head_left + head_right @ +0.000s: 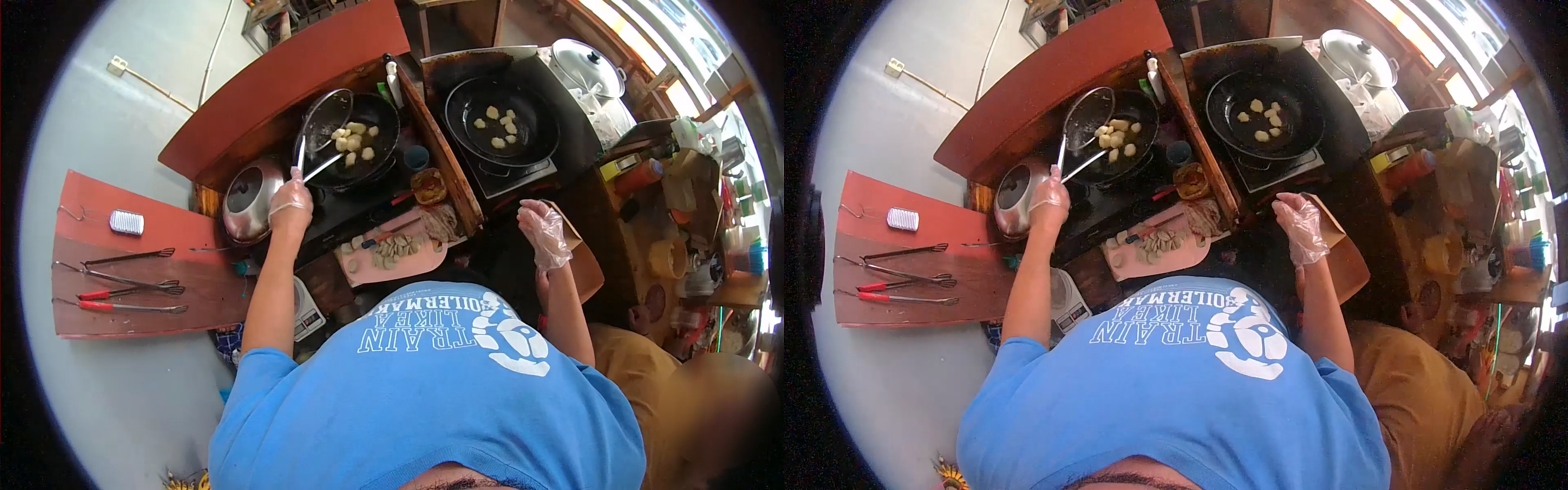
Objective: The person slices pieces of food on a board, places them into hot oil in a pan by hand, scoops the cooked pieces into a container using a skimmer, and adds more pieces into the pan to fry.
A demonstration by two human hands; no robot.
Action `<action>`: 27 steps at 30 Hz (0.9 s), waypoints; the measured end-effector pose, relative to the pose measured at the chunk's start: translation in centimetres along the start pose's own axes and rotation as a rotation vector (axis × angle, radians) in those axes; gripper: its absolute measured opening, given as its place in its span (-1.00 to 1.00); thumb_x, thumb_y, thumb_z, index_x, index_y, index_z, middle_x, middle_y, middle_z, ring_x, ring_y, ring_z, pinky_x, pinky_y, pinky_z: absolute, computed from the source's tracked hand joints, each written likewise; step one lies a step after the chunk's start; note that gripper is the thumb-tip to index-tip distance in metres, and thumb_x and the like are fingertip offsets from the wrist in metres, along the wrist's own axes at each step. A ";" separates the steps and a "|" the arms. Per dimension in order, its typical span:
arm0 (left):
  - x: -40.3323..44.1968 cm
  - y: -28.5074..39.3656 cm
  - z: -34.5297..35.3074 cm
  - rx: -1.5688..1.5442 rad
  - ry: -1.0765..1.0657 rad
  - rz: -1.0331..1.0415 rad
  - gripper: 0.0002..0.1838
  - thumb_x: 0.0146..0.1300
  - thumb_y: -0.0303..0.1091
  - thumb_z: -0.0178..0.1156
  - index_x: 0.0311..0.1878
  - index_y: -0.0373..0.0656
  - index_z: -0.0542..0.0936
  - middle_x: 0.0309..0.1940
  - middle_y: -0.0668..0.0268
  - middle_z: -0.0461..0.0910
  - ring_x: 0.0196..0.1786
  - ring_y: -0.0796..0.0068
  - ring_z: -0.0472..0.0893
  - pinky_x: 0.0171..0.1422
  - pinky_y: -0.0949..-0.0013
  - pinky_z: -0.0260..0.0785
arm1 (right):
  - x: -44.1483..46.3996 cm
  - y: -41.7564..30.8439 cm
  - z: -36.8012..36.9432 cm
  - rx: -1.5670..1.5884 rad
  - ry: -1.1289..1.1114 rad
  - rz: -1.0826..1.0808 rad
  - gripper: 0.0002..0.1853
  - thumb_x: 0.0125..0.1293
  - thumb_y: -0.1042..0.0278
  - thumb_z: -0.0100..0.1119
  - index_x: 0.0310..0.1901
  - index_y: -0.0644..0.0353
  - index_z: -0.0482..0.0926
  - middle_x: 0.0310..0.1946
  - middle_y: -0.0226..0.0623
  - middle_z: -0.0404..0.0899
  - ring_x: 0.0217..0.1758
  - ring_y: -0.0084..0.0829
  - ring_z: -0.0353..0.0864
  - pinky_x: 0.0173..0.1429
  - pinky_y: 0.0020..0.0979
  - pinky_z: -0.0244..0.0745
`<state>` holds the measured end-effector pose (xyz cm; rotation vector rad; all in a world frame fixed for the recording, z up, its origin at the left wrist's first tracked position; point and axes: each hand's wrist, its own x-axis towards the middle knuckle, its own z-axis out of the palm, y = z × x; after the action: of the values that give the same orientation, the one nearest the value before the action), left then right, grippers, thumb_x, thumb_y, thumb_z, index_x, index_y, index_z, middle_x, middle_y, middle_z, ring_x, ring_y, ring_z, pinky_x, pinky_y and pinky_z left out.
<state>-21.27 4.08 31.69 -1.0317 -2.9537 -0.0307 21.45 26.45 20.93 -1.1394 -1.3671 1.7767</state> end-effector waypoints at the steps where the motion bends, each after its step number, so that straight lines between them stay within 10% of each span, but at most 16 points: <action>1: 0.8 -1.1 1.3 0.042 0.064 0.088 -0.62 0.35 -0.33 0.02 0.15 -0.32 0.51 -0.29 -0.11 0.67 -0.21 -0.11 0.68 -0.10 0.00 0.53 | -0.4 -0.7 0.0 0.023 -0.036 0.004 -0.64 0.29 0.30 0.31 0.07 0.28 0.56 -0.19 -0.39 0.61 -0.13 -0.57 0.55 -0.04 -0.50 0.50; 4: 1.6 -2.1 0.7 -0.204 -0.039 0.082 -0.60 0.32 -0.33 0.07 0.16 -0.35 0.50 -0.35 -0.13 0.66 -0.31 -0.12 0.67 -0.19 0.01 0.54 | -1.9 -2.6 0.5 0.059 -0.184 0.026 -0.59 0.30 0.26 0.29 0.11 0.27 0.55 -0.13 -0.35 0.61 -0.07 -0.53 0.55 0.04 -0.44 0.49; 9: 3.1 -3.3 0.9 -0.941 -0.189 -0.230 -0.37 0.27 -0.47 0.19 0.42 -0.30 0.30 -0.67 0.41 0.40 -0.73 0.61 0.38 -0.75 0.38 0.28 | -1.0 0.2 -0.5 -0.450 -0.350 0.141 -0.39 0.26 0.07 0.29 0.23 0.32 0.48 0.09 -0.06 0.60 0.13 -0.23 0.59 0.22 -0.33 0.47; 17: 2.4 2.1 -3.9 -1.226 -0.265 -0.096 -0.34 0.31 -0.34 0.25 0.44 -0.25 0.30 -0.62 0.45 0.42 -0.73 0.67 0.34 -0.73 0.53 0.22 | 0.7 5.4 -3.7 -0.894 -0.024 0.121 -0.27 0.15 0.01 0.32 0.26 0.36 0.44 0.17 0.15 0.54 0.26 0.00 0.52 0.33 -0.21 0.40; 25: 3.6 20.7 -1.4 -0.860 -0.420 0.073 -0.52 0.25 -0.40 0.20 0.27 -0.09 0.53 -0.65 0.36 0.47 -0.73 0.63 0.43 -0.72 0.43 0.35 | 5.1 6.4 -3.1 -0.980 0.093 0.214 -0.43 0.13 0.04 0.27 0.00 0.42 0.59 0.00 0.24 0.60 0.17 0.12 0.56 0.26 -0.12 0.47; 27: 4.3 24.0 1.2 -0.497 -0.238 0.429 -0.66 0.23 -0.26 0.14 0.03 -0.19 0.63 -0.35 -0.02 0.68 -0.39 0.06 0.70 -0.28 0.10 0.59 | 5.6 6.7 -3.0 -1.001 0.056 0.233 -0.37 0.12 0.03 0.28 0.08 0.42 0.55 0.02 0.21 0.60 0.18 0.07 0.57 0.26 -0.14 0.47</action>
<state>-9.69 25.60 30.94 -1.8224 -2.9124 -0.7112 21.91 30.77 12.79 -1.8790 -2.2471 1.1308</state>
